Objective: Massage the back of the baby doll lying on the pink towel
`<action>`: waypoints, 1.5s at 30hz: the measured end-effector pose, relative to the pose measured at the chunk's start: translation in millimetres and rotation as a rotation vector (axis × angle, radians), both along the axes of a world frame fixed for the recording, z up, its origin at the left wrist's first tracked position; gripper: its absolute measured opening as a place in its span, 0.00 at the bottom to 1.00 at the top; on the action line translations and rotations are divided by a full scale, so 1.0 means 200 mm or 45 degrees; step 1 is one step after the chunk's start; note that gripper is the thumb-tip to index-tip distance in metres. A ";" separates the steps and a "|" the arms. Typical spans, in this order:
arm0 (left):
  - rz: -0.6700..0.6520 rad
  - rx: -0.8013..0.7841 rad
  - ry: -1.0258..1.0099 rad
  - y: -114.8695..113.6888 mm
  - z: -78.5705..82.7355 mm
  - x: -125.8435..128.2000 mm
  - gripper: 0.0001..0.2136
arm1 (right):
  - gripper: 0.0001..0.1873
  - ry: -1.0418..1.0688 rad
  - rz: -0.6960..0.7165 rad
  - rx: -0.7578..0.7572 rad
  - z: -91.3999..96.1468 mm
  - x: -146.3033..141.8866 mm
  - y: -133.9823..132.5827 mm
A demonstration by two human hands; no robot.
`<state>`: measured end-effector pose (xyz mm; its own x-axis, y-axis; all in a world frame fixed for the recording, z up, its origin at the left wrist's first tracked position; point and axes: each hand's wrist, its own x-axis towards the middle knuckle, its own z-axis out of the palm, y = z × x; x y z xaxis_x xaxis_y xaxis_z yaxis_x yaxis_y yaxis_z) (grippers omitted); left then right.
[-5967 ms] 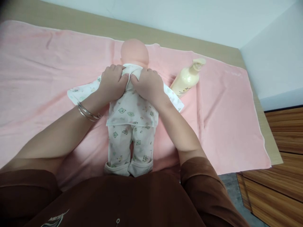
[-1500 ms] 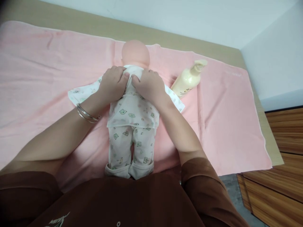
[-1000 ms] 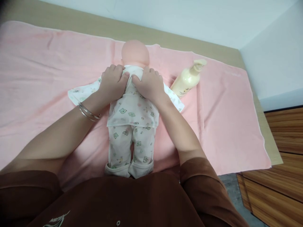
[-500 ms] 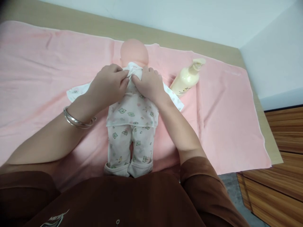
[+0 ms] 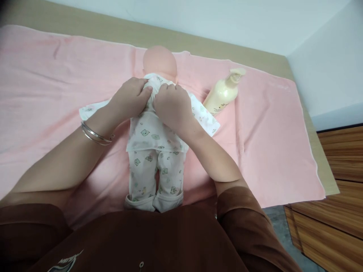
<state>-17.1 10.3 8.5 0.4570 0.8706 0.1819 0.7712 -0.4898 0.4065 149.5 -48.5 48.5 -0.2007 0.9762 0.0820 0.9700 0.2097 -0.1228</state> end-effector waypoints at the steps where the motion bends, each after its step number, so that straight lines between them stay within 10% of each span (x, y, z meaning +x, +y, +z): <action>1: 0.024 0.017 0.058 -0.02 0.01 0.01 0.18 | 0.24 0.038 -0.010 -0.021 0.00 0.01 0.02; 8: -0.034 0.031 0.021 -0.18 0.13 0.05 0.19 | 0.31 0.211 -0.107 -0.148 -0.01 0.07 0.11; 17: 0.088 -0.104 -0.039 0.00 0.03 0.03 0.16 | 0.25 -0.032 0.032 0.048 -0.01 0.00 -0.02; 27: -0.009 0.068 0.096 -0.19 0.12 0.05 0.16 | 0.29 0.294 -0.096 -0.173 -0.01 0.09 0.13; 37: 0.192 -0.148 -0.040 -0.02 0.05 0.04 0.12 | 0.24 0.002 -0.021 0.079 -0.03 -0.01 -0.02; 45: 0.303 -0.105 0.004 -0.05 0.01 0.06 0.17 | 0.31 0.238 -0.165 -0.114 -0.05 0.06 0.13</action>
<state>-4.5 -0.3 10.9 0.2381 0.9656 0.1045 0.8621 -0.2597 0.4351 161.7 -21.7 38.0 -0.0626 0.9979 0.0180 0.9468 0.0651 -0.3153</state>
